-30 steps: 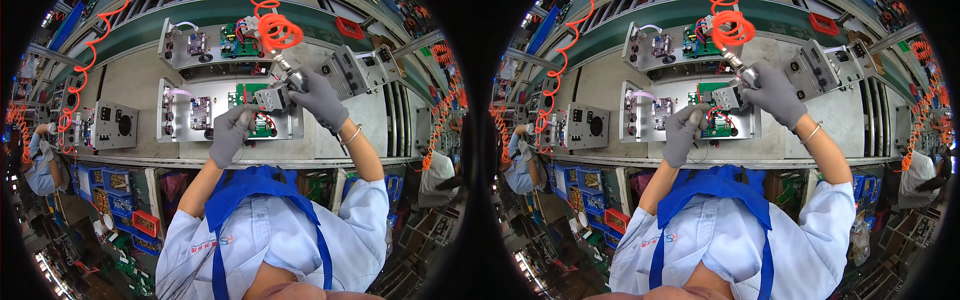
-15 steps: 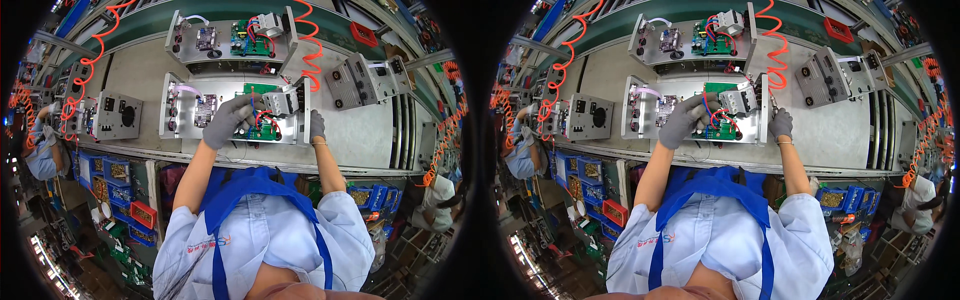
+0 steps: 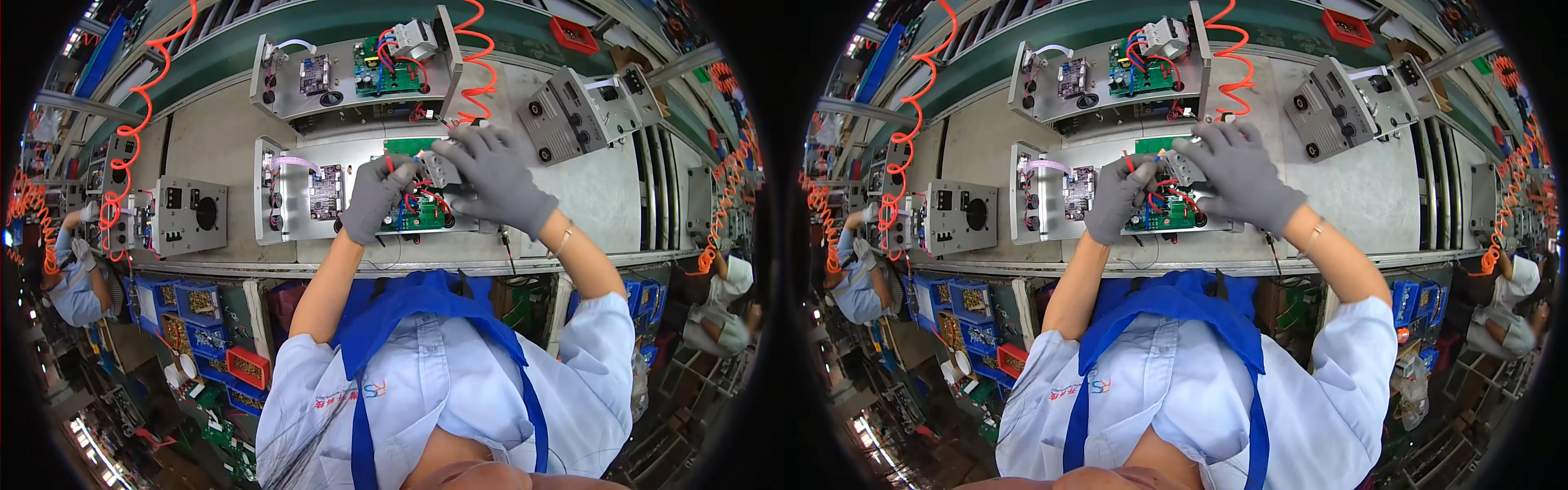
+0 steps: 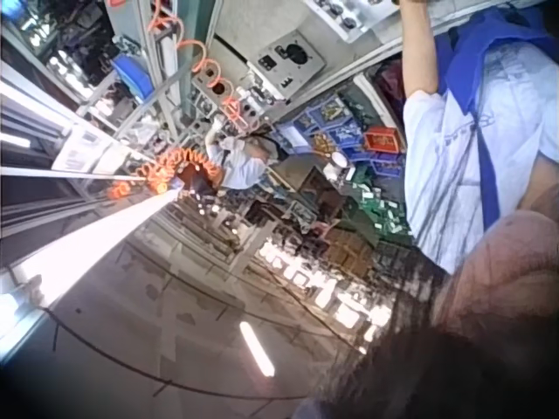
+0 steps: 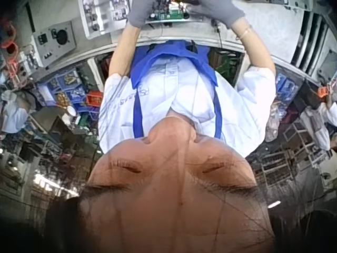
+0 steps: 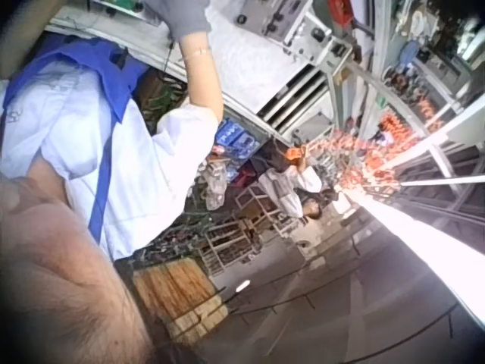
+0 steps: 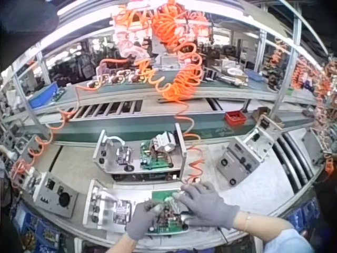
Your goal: The person assembles electronic control units on a factory assembly line. They use a pneumatic screwdriver to secure components onto circuit boards within metal enclosures, then move the units along the conveyor belt to the next station.
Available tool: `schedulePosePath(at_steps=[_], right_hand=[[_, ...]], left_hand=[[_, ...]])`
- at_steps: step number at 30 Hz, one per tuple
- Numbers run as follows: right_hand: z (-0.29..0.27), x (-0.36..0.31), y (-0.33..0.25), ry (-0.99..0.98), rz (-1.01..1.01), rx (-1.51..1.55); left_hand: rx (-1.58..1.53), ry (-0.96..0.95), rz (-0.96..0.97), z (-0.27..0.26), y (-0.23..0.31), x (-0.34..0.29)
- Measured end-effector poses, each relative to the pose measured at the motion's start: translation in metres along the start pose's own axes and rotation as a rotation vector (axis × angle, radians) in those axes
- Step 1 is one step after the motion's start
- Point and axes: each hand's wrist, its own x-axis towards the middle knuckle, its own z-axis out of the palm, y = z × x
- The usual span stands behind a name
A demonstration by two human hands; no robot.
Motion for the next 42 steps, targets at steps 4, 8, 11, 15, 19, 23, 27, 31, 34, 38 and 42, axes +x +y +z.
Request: schedulePosePath(at_steps=[4,8,11,15,19,23,27,31,34,38,42], right_hand=[[0.015,0.027,0.009,-0.112,-0.04,-0.08],[0.016,0.049,0.02,-0.115,-0.044,0.104],[0.021,0.052,0.023,-0.076,-0.045,0.156],[0.022,0.054,0.021,-0.073,-0.043,0.141],[0.023,0.054,0.021,-0.07,-0.041,0.146],[0.022,0.054,0.019,-0.087,-0.025,0.173],[0.024,0.052,0.02,-0.085,-0.019,0.156],[0.024,0.052,0.021,-0.086,-0.022,0.157],[0.02,0.053,0.019,-0.096,-0.016,0.168],[0.017,0.055,0.02,-0.085,-0.028,0.229],[0.022,0.059,0.026,-0.069,-0.058,0.297]], left_hand=[[0.489,0.222,0.426,-0.006,-0.014,0.003],[0.935,0.239,0.409,-0.012,0.002,-0.004],[0.994,0.148,0.336,-0.012,0.01,0.0],[1.094,0.124,0.246,-0.01,0.02,0.001],[1.154,0.086,0.213,-0.008,0.024,0.007],[1.232,0.043,0.163,-0.007,0.028,0.012],[1.253,0.023,0.111,-0.001,0.037,0.012],[1.214,0.051,0.141,-0.001,0.033,0.013],[1.199,0.056,0.132,-0.001,0.03,0.014],[1.182,0.072,0.146,-0.001,0.03,0.013],[1.103,0.108,0.166,-0.002,0.024,0.012]])
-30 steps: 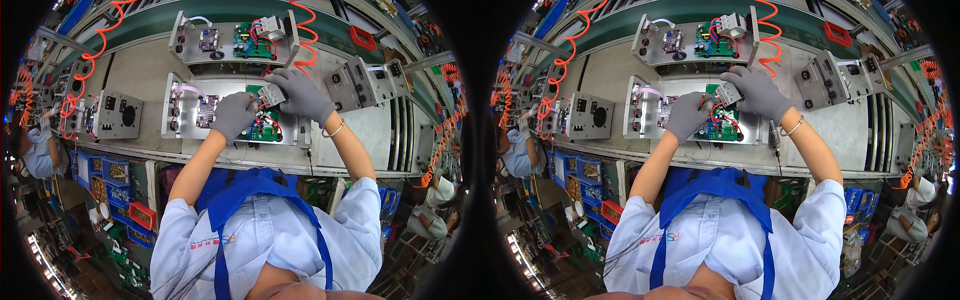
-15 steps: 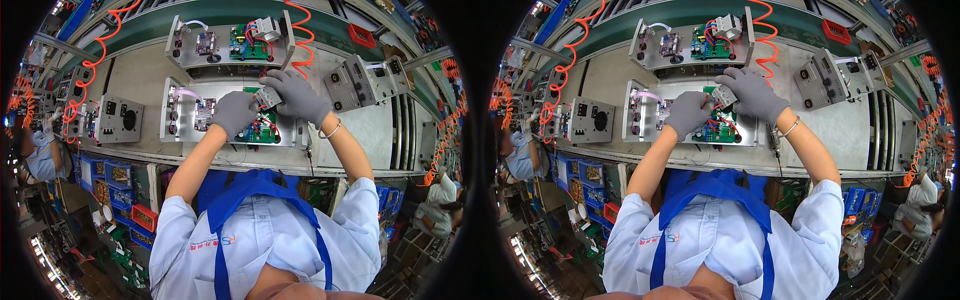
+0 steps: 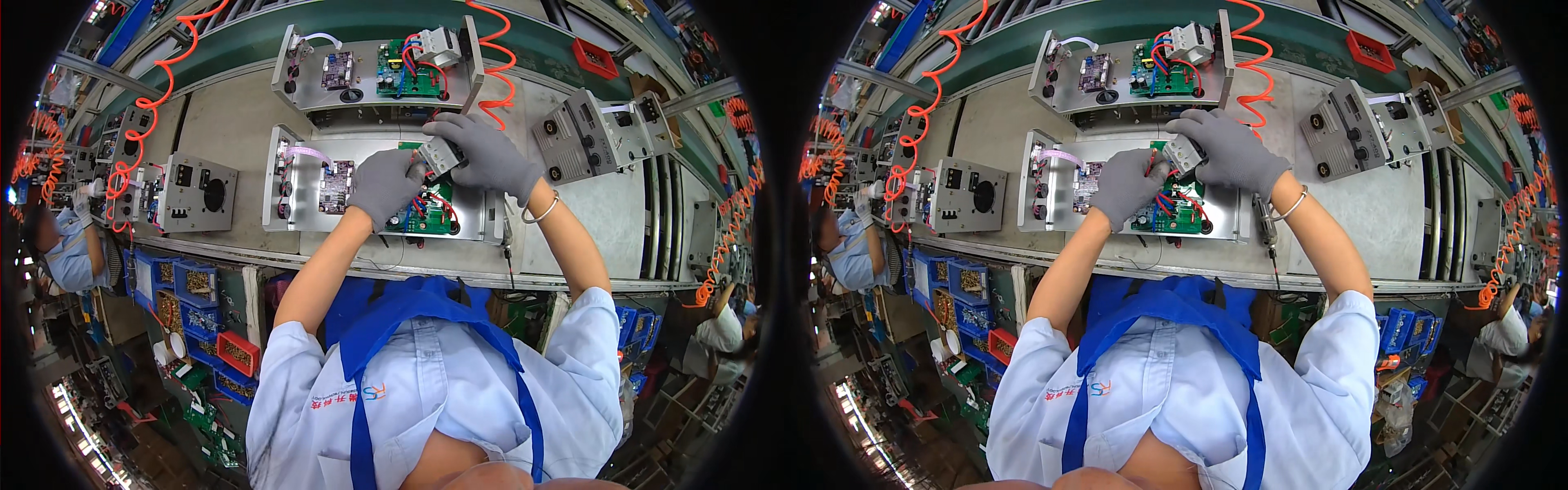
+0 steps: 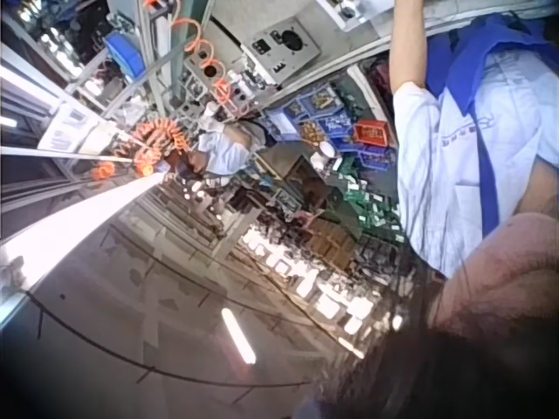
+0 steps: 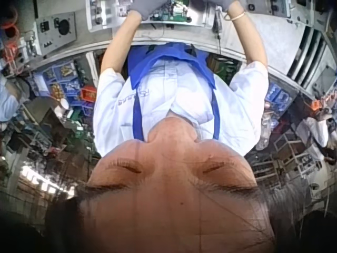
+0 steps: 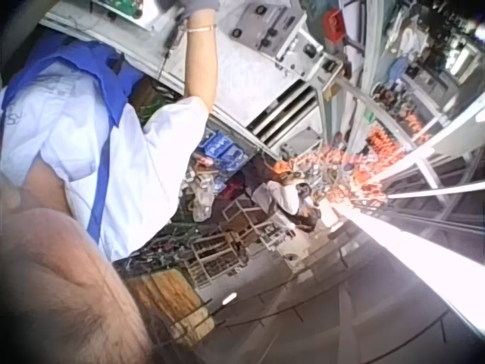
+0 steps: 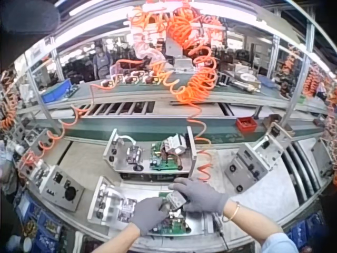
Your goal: The person assembles electronic control units on a factory assembly line. They use a pneumatic screwdriver to secure components onto circuit boards within metal enclosures, then move the units along the conveyor belt to the next station.
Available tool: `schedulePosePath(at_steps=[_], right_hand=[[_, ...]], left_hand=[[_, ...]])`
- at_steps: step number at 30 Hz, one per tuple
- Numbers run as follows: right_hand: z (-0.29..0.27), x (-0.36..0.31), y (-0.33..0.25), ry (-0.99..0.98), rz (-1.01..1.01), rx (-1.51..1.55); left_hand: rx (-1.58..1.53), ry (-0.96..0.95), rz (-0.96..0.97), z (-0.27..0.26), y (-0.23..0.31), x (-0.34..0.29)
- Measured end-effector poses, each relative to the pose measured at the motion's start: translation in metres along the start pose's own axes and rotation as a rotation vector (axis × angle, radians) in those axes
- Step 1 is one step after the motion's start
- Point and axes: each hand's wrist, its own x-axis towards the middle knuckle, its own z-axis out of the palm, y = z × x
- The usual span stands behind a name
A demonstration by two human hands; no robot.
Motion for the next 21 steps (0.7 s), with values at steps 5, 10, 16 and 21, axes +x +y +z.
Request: schedulePosePath(at_steps=[5,10,16,21], right_hand=[[-0.002,0.001,-0.001,0.005,0.022,0.042],[-0.002,0.004,0.002,-0.002,-0.015,0.073],[-0.009,-0.013,0.011,0.194,-0.021,0.21],[0.019,-0.085,0.08,0.651,0.56,0.486]], left_hand=[[-0.118,0.067,-0.138,0.012,0.005,-0.015],[-0.202,0.177,-0.076,0.032,-0.001,-0.012],[-0.281,0.16,-0.018,0.034,0.001,-0.005],[-0.313,0.251,0.056,0.039,0.001,-0.006]])
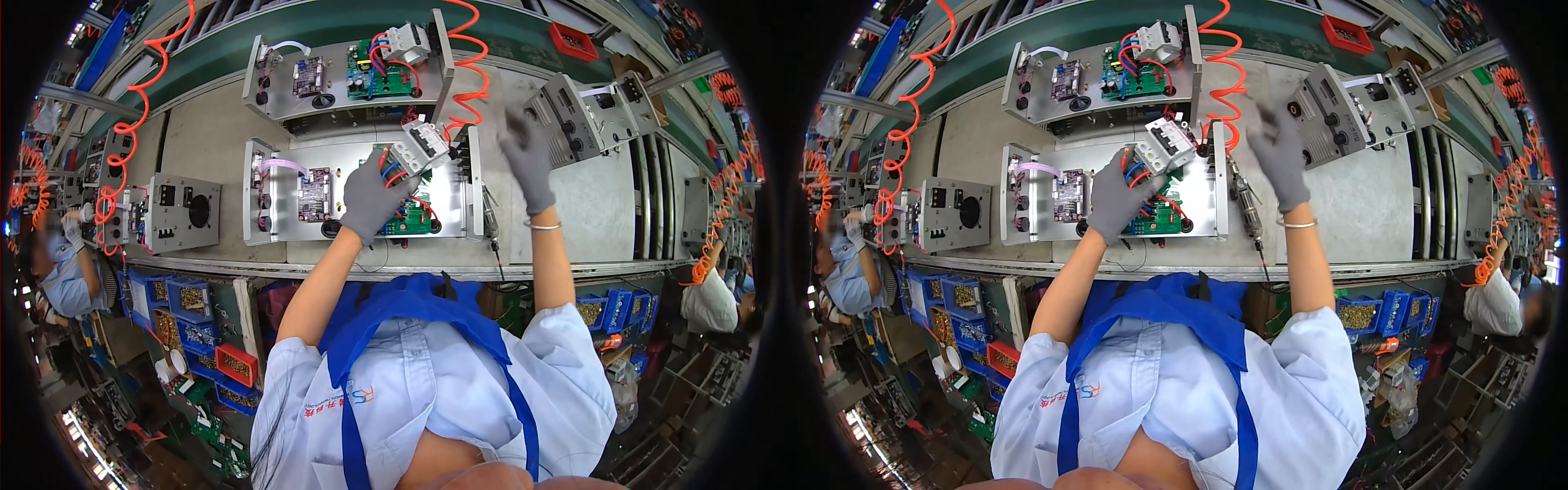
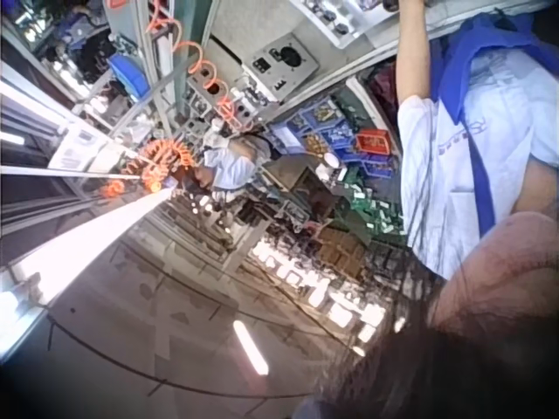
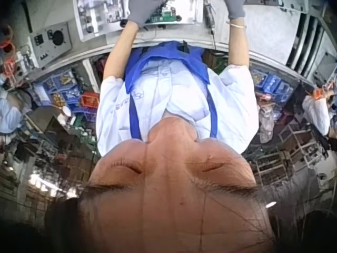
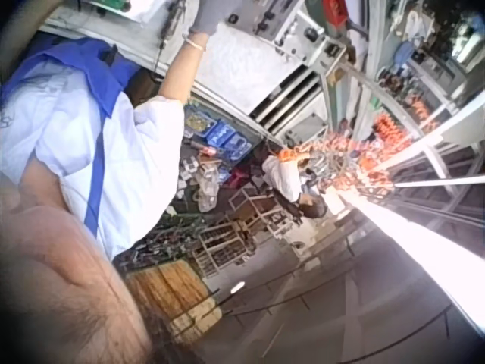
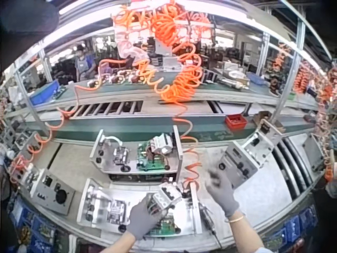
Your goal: The person assembles electronic control units on a factory assembly line. They use a pneumatic screwdriver to secure components onto circuit boards within metal enclosures, then move the units along the conveyor belt to the next station.
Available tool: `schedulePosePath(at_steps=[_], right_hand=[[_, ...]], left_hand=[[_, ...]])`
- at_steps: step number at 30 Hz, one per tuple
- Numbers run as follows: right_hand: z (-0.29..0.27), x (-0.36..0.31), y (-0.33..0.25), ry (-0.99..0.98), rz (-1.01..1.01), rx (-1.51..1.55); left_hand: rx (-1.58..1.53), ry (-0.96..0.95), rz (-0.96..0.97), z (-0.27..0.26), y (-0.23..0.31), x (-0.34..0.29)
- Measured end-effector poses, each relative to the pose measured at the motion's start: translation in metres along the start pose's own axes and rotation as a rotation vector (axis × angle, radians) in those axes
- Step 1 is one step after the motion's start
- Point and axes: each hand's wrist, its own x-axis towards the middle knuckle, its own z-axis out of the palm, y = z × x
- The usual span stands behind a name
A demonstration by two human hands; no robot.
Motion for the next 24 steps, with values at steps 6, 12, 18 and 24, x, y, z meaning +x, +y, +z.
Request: schedulePosePath(at_steps=[6,12,18,24], right_hand=[[0.071,-0.102,0.147,-0.221,0.614,-0.777],[0.012,-0.082,0.091,-0.177,0.627,-0.041],[-0.071,-0.023,-0.059,-0.121,0.331,0.689],[-0.006,0.008,-0.169,0.095,-0.365,0.975]], left_hand=[[0.058,-0.065,-0.082,-0.005,-0.002,-0.001],[0.102,-0.098,-0.146,-0.006,-0.003,0.001],[0.103,-0.108,-0.124,-0.004,-0.006,0.001],[0.139,-0.081,-0.088,-0.004,-0.005,0.001]])
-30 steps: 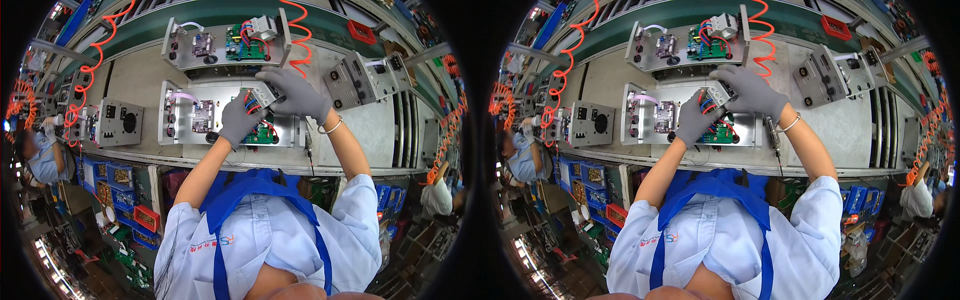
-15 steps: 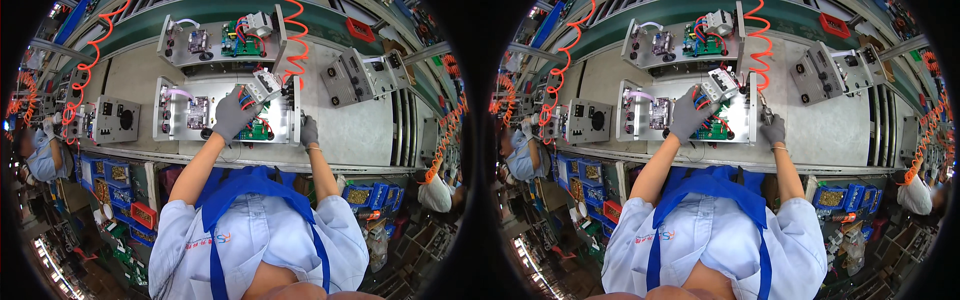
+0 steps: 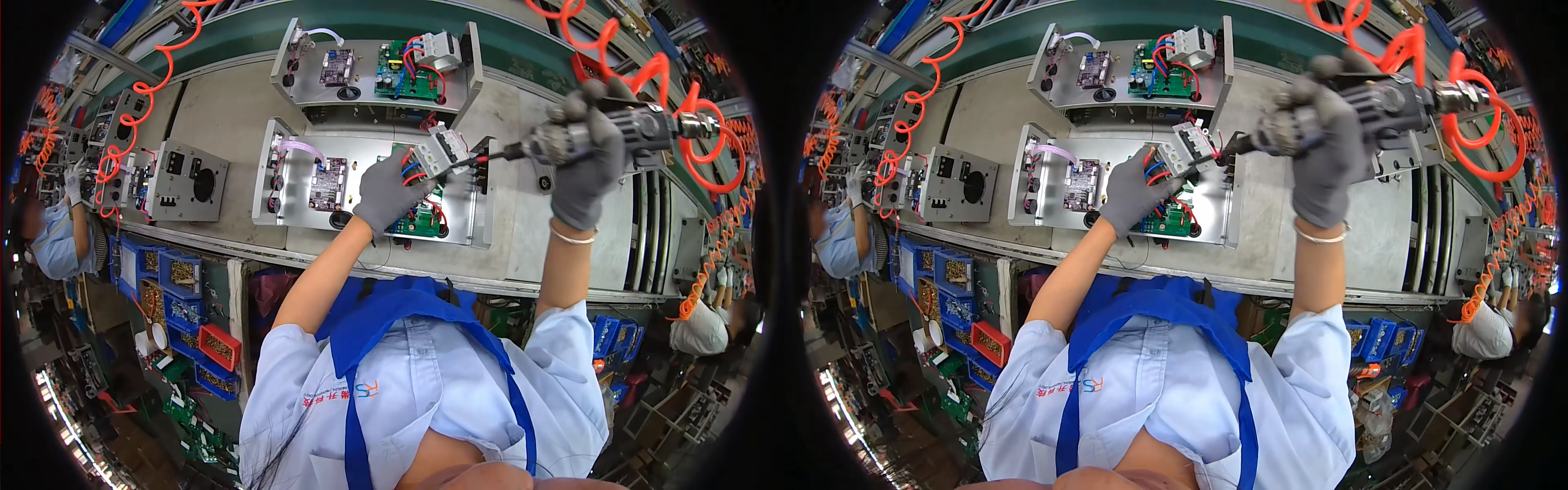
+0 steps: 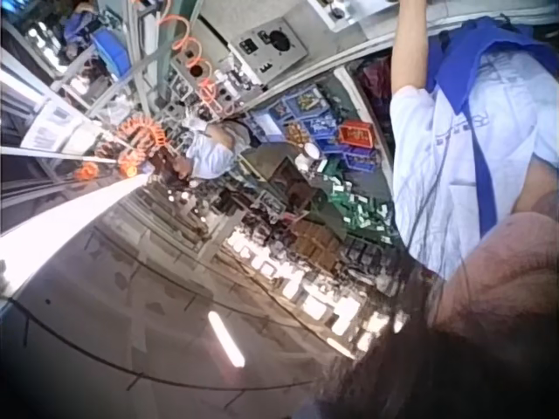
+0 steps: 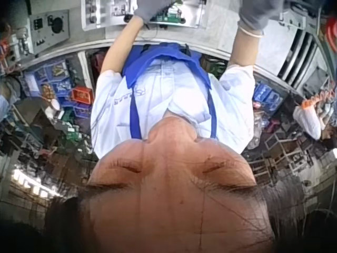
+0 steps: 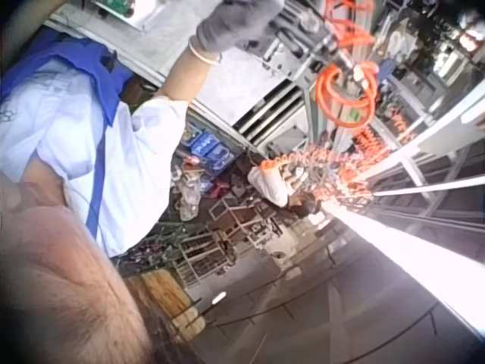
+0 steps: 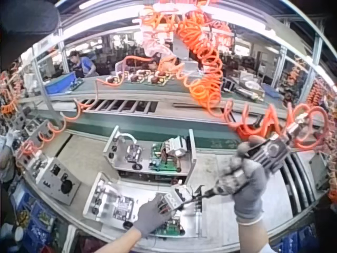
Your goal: The person assembles electronic control units on a factory assembly line. They use a pneumatic screwdriver to secure components onto circuit boards within metal enclosures, then move the units along the conveyor belt to the next station.
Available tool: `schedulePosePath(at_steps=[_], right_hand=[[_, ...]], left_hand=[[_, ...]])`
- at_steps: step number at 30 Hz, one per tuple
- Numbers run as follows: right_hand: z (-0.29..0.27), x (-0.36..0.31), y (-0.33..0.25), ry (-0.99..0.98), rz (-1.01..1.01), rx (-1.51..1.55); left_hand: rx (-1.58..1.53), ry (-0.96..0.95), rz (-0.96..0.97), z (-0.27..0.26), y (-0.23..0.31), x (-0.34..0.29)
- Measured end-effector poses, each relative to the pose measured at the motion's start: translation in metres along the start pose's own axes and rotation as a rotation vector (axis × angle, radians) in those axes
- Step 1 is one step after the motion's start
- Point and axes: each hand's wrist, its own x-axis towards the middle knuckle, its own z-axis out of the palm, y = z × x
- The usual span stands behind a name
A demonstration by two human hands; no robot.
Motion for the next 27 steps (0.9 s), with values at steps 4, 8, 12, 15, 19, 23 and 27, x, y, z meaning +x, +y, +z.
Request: schedulePosePath(at_steps=[4,8,12,15,19,23,27], right_hand=[[0.03,-0.005,0.025,-0.041,0.019,-0.111],[0.03,-0.01,0.038,-0.092,0.062,-0.181],[0.034,-0.01,0.041,-0.057,0.056,-0.181],[0.031,-0.005,0.044,-0.049,0.052,-0.138],[0.025,-0.001,0.05,-0.066,0.032,-0.059],[0.025,0.002,0.052,-0.066,0.028,-0.042],[0.021,0.002,0.055,-0.069,0.04,-0.052]], left_hand=[[-0.01,-0.022,0.015,0.006,-0.009,0.001],[-0.024,-0.02,0.009,0.003,-0.004,0.0],[-0.014,-0.025,0.004,0.0,-0.001,0.0],[-0.002,0.003,0.028,0.006,-0.006,0.0],[-0.013,0.006,0.062,0.004,-0.005,0.001],[0.006,0.002,0.066,0.006,-0.006,0.002],[-0.02,0.0,0.077,0.008,-0.007,0.003]])
